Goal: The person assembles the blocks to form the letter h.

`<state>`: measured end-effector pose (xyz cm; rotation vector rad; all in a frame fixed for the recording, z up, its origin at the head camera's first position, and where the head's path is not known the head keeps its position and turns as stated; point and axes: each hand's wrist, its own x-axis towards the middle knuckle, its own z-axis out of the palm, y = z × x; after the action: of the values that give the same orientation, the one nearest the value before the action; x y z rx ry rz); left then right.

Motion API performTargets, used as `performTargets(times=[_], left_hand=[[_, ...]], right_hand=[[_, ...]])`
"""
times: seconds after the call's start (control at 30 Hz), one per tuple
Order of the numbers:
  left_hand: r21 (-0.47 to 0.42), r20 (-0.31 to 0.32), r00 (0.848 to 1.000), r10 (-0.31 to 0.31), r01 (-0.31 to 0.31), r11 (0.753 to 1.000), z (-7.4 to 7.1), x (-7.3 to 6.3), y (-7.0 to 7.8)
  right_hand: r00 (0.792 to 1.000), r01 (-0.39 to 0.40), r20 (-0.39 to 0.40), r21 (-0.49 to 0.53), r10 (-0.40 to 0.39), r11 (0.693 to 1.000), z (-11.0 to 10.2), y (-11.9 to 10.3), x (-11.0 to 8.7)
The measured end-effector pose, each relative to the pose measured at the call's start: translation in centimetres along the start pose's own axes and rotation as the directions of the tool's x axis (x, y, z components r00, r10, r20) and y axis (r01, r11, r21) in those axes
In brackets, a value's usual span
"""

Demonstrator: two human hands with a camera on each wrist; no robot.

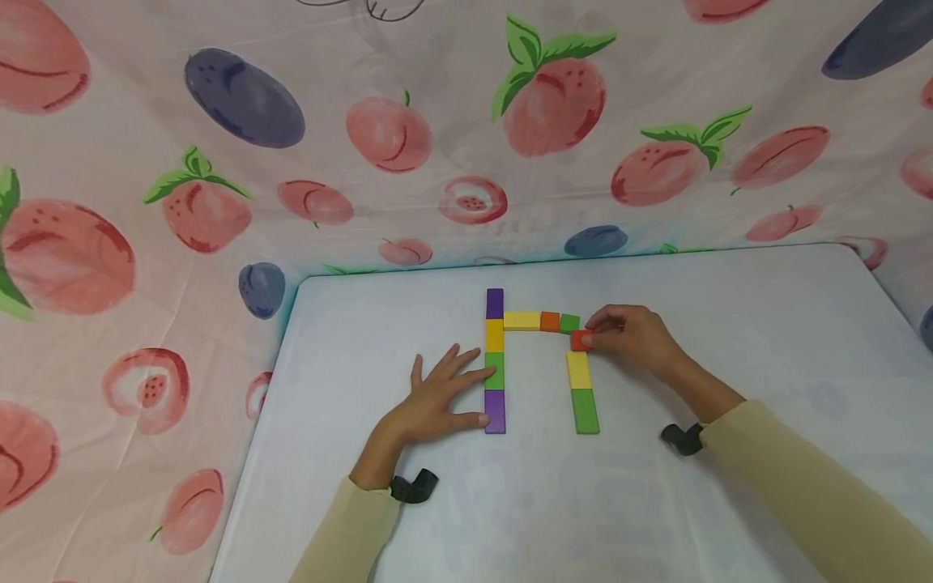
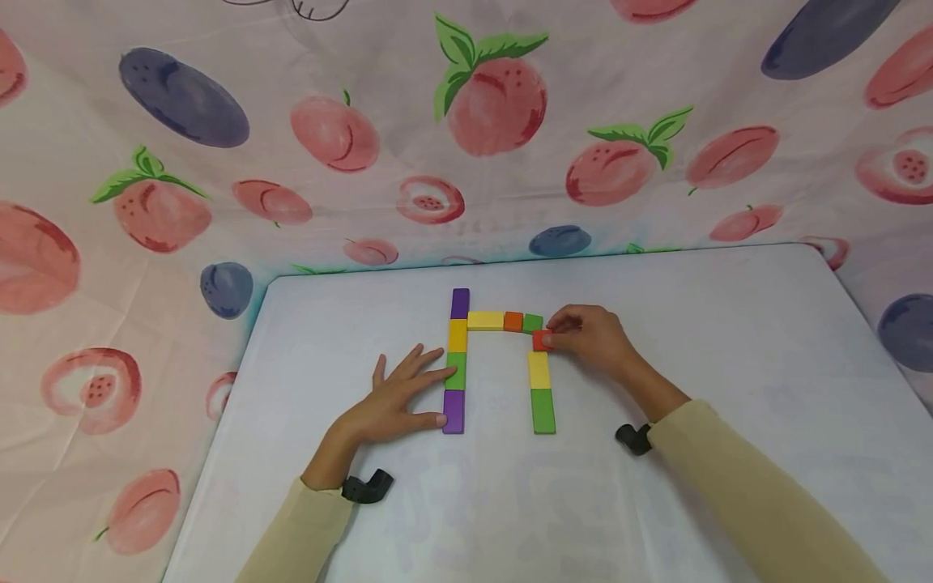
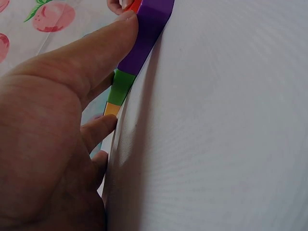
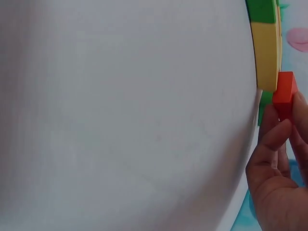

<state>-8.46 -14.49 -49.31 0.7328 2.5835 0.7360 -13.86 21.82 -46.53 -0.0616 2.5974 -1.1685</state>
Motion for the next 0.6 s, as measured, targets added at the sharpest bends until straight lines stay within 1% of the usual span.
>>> performTargets(times=[0.3, 0.6], left_hand=[[0.005, 0.002, 1.000, 0.003, -0.003, 1.000, 0.09, 0.02, -0.12], [0.000, -0.005, 1.000, 0.011, -0.011, 1.000, 0.02, -0.03, -0.05]], right_hand=[[1.000, 0.012, -0.025, -0.031, -0.013, 0.999, 0.46, -0.47, 0.15], [0.999, -0.009, -0.037, -0.060, 0.007, 0.998, 0.62, -0.52, 0.32]])
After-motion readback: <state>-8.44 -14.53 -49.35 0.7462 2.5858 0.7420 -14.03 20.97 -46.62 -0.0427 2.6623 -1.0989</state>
